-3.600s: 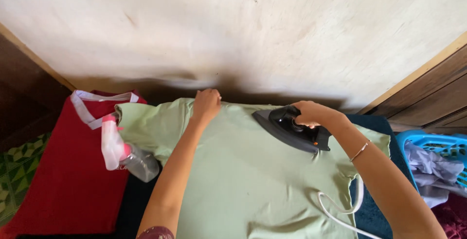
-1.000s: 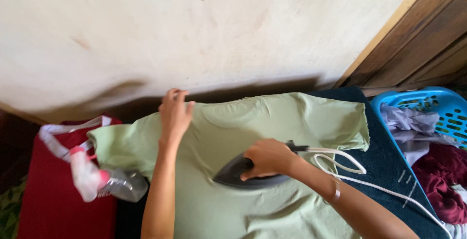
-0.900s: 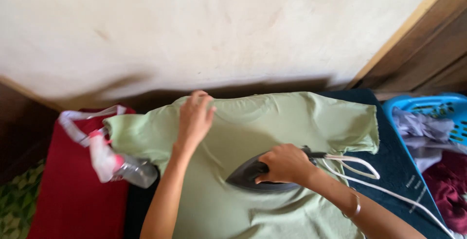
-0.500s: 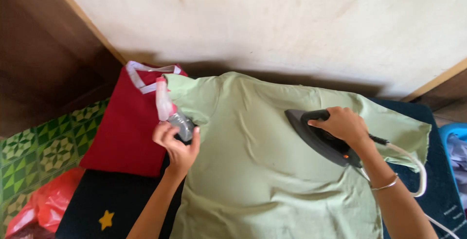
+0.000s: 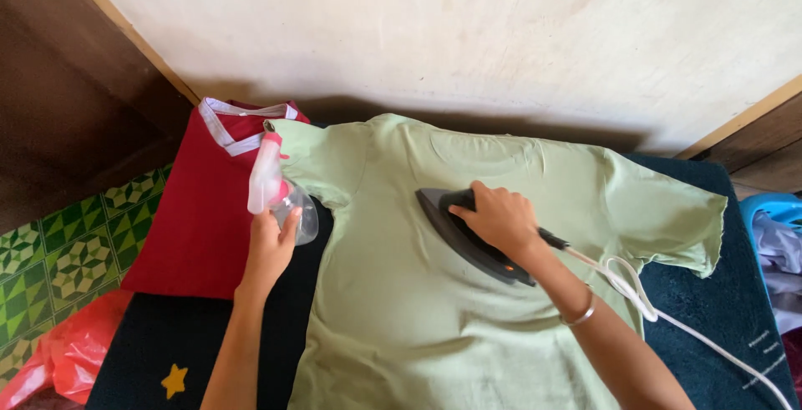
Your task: The recorder irons a green t-shirt and then folds it neatly.
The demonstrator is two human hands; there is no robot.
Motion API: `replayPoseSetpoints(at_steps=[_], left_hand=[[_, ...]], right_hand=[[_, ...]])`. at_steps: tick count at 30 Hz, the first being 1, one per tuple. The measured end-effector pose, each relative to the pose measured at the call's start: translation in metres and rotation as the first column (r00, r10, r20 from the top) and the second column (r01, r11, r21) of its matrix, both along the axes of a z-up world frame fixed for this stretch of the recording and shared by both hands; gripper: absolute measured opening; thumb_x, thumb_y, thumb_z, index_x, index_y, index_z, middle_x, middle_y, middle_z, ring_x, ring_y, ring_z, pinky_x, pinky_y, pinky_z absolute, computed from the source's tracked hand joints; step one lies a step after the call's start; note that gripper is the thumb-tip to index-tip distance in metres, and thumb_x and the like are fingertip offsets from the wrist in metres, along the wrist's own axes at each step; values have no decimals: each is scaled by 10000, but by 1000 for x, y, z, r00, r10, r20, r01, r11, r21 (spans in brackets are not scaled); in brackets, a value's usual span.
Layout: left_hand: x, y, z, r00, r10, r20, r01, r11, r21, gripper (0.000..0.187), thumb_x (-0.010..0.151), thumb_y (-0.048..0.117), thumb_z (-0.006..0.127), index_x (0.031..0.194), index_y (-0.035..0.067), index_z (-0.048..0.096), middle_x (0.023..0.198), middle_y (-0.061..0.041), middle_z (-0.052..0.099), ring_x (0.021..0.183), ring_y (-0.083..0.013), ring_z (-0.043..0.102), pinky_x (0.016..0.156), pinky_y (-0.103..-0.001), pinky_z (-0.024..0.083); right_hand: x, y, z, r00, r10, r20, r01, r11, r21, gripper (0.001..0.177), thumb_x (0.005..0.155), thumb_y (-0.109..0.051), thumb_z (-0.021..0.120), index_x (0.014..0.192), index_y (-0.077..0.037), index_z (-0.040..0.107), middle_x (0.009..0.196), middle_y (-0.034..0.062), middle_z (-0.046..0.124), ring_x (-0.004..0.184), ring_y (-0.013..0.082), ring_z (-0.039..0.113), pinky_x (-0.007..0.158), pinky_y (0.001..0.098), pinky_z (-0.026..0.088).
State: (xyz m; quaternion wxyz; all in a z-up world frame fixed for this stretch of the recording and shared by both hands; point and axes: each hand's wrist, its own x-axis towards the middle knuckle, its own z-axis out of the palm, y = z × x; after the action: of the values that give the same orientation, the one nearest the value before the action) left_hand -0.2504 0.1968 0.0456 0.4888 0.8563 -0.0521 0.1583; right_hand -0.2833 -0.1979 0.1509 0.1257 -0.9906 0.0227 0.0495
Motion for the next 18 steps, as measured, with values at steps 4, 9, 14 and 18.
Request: replayPoseSetpoints(at_steps=[4,9,14,18], left_hand=[[-9,-10,21,997,-46,-66,50,997,54,386,1010,234,684,1260,-29,553,965,-206,604,849,-340,576,787,-435,476],[-47,-59,29,823,113,557,-95,994,-61,486,1003,208,725,1294,-45,429,1315,-187,503,1202,-362,507,1091,-448,394],[-79,-82,15,916,-238,324,127,936,328,233,898,88,728,1089,74,596,1298,-133,581,1239,-367,574,1050,-464,457],[-85,-90,14,959,-149,242,20,885,466,234,804,86,724,1006,97,606,1383,-176,545,1320,-449,498,1021,-534,423]], right_hand=[[41,34,-13,997,-76,18,76,997,-1,496,917,-558,646,1004,-70,630,880,193,734,852,426,711,746,538,560],[119,59,-26,985,-165,52,164,986,37,502,946,-513,658,1095,-35,616,993,206,735,951,413,713,782,511,563],[110,54,-17,987,-151,56,148,987,56,484,928,-509,678,1077,-50,644,997,206,739,953,423,712,789,513,565],[70,16,-5,991,-120,60,121,993,-14,531,917,-565,670,1083,-60,673,978,221,737,938,440,715,794,537,566]])
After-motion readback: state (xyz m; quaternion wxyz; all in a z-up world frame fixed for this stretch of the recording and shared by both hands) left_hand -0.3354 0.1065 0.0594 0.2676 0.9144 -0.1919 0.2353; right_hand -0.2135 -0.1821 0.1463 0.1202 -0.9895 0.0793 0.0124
